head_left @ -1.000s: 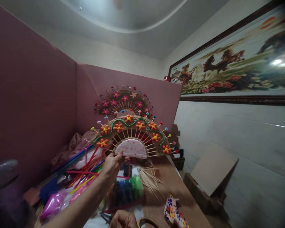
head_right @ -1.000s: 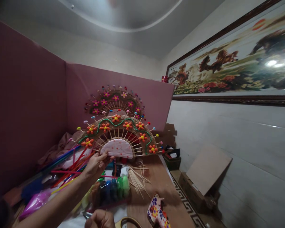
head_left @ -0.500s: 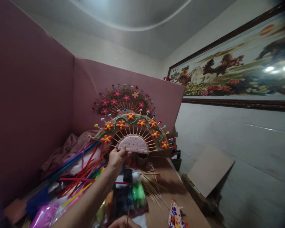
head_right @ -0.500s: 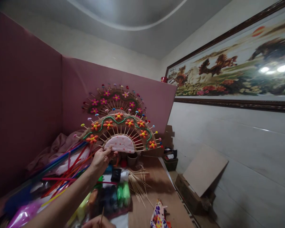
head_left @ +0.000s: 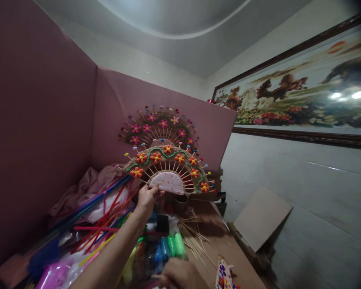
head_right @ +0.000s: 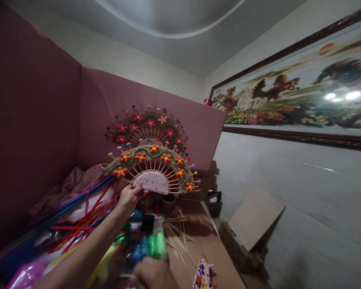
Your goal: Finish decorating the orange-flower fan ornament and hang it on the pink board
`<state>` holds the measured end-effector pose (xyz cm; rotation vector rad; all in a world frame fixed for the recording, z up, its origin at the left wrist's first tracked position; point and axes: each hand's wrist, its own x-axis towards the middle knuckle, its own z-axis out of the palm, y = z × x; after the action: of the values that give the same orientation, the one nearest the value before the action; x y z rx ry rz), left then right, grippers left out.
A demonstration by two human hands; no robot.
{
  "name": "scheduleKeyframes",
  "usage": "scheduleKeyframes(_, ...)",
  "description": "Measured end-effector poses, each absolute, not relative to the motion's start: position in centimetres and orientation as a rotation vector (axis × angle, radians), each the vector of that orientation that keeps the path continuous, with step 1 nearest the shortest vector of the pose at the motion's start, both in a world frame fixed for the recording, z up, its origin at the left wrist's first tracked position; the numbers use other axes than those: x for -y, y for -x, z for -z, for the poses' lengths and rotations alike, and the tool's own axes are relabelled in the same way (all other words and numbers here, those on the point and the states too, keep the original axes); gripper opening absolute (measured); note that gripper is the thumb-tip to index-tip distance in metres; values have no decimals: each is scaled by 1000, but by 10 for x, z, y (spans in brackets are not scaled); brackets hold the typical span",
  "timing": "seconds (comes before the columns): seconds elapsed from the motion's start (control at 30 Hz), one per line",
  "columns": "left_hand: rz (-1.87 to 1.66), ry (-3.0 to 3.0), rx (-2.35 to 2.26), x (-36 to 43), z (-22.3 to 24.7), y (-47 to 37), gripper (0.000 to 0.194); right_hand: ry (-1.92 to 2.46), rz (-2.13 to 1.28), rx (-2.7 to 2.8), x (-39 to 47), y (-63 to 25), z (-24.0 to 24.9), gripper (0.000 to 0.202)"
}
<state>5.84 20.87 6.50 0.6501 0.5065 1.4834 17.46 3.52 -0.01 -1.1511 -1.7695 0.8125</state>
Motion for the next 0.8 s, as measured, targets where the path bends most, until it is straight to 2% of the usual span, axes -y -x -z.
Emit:
scheduleKeyframes(0.07, -1488, -656, -509, -210, -64, -59, 20, 1154, -632, 1965, -45, -180, -19, 30)
scheduleKeyframes(0.2, -1500, -674, -508, -211, -65, -59, 19, 1254, -429, 1986, -60, -187, -69, 29)
scheduleKeyframes(0.4, -1535, -724, -464, -216, -81, -57, 25, 1321, 166, 1904, -97, -198, -141, 23)
scheduleKeyframes(0.6, -1573, -809, -393, -233, -111, -51, 47, 1397, 526, 1848, -133, -210, -180, 30)
scheduleKeyframes(0.8, -1600, -844, -334, -260, -143, -50, 41, 1456, 875, 1721, -169, -215, -215, 33)
